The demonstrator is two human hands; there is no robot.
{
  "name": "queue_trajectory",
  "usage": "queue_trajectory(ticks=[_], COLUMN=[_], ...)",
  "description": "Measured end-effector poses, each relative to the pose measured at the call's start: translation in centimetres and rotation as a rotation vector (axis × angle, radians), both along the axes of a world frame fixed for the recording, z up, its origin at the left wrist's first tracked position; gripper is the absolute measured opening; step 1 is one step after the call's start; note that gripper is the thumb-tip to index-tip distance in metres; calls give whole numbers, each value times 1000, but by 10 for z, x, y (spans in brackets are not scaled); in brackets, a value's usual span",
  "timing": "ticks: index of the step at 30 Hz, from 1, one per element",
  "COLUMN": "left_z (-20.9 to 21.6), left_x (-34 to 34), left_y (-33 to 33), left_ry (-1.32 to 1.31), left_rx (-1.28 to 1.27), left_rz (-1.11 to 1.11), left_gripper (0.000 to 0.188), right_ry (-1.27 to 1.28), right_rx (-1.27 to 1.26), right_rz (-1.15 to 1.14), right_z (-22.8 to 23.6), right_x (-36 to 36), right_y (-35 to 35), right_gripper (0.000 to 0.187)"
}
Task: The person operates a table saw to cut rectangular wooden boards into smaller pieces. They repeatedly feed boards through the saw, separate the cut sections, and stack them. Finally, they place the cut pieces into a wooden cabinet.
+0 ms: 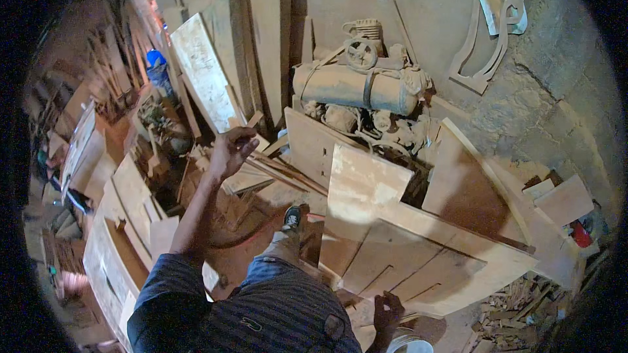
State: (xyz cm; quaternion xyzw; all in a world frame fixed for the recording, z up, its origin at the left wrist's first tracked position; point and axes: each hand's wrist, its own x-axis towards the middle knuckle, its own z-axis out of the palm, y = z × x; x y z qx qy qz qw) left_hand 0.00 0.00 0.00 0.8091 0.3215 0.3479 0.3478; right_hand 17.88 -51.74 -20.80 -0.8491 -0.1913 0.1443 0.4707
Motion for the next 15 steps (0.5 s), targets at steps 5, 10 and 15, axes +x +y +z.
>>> queue_trajectory(ticks=[5, 10, 15], left_z=[-48, -71, -85], left_x=[73, 88, 51], left_y=[124, 252, 341], left_ry=[-98, -58, -105], left_rx=[-129, -58, -165], left_rz=[-62, -143, 27], left_gripper=[22, 24, 17], right_ry=[-348, -492, -725], right_rx=[-124, -103, -120], right_rz=[-67, -79, 138], right_z=[68, 164, 235], right_x=[34, 66, 125], right_y=[73, 222, 352], right_gripper=[24, 17, 21])
